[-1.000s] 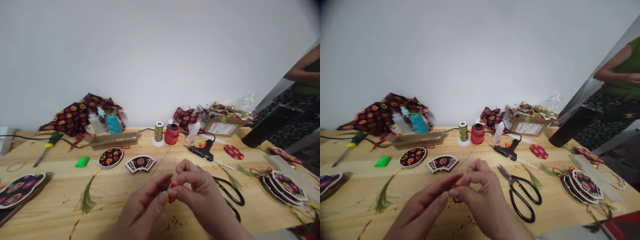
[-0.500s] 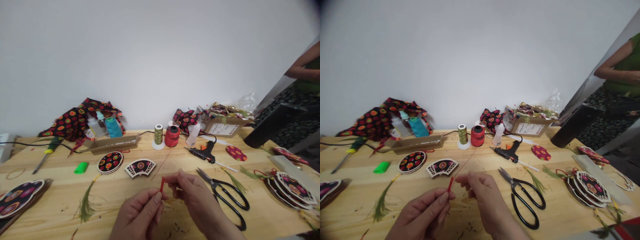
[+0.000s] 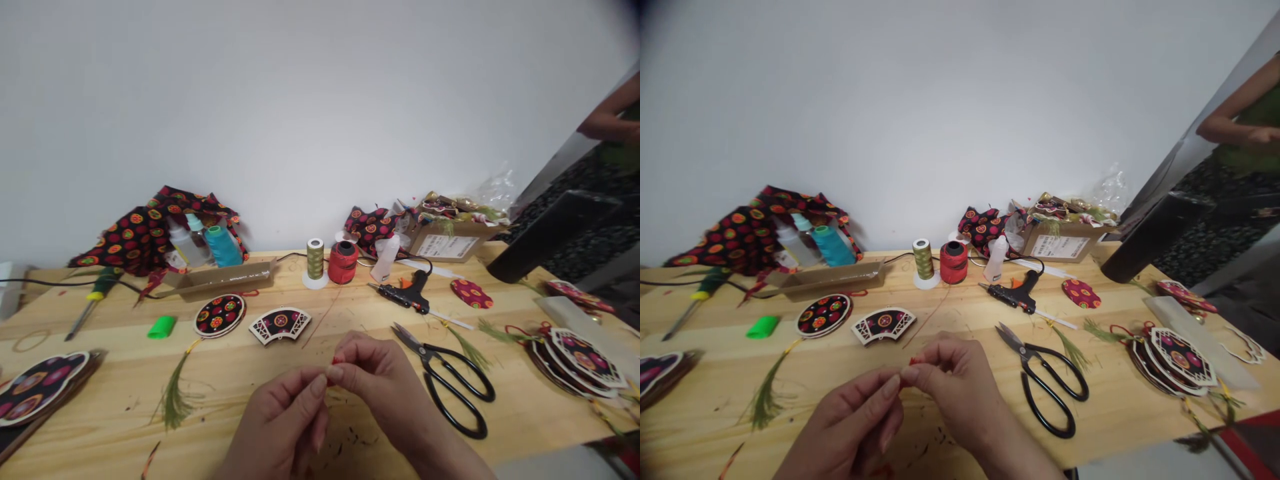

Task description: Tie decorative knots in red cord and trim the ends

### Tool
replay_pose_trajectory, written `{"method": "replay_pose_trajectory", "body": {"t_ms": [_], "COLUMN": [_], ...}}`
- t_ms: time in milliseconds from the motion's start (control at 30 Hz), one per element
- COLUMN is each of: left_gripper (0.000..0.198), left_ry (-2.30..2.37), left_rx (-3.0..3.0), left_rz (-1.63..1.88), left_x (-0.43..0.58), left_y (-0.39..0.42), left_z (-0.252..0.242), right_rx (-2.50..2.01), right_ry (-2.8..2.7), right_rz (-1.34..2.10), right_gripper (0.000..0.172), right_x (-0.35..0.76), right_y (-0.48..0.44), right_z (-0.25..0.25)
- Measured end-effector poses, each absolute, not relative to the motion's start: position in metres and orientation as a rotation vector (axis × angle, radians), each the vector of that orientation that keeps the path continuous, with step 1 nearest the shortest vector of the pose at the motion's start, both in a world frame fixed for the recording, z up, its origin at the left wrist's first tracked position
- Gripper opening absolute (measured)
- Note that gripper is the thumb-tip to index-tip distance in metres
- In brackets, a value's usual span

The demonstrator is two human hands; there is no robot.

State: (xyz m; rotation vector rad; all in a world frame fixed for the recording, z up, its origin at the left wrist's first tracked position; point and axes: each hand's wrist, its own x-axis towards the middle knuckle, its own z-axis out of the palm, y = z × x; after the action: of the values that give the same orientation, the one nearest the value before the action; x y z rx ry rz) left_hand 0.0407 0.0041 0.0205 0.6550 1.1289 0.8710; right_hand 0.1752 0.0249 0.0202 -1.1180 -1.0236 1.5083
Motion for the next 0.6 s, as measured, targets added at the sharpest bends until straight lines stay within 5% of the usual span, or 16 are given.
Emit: {"method": "replay_pose_trajectory", "body": {"t_ms": [333,600], "left_gripper": [0.025,0.019], "left_ry": [1.200,1.225], "left_rx": [0.756,0.464], "left_rz": [0.787,1.091], "left_x": [0.036,0.013], "left_y": [0.006,0.011], "left_z": [0.018,0.020], "right_rx": [-1.222,-2.148], "right_ry": [-1.385,-2.028], "right_rz": [1.120,0.000], "right_gripper": [0.016,0.020], "right_x": [0.176,0.271], "right_y": [0.023,0.000], "right_z": [0.018,0.001]}}
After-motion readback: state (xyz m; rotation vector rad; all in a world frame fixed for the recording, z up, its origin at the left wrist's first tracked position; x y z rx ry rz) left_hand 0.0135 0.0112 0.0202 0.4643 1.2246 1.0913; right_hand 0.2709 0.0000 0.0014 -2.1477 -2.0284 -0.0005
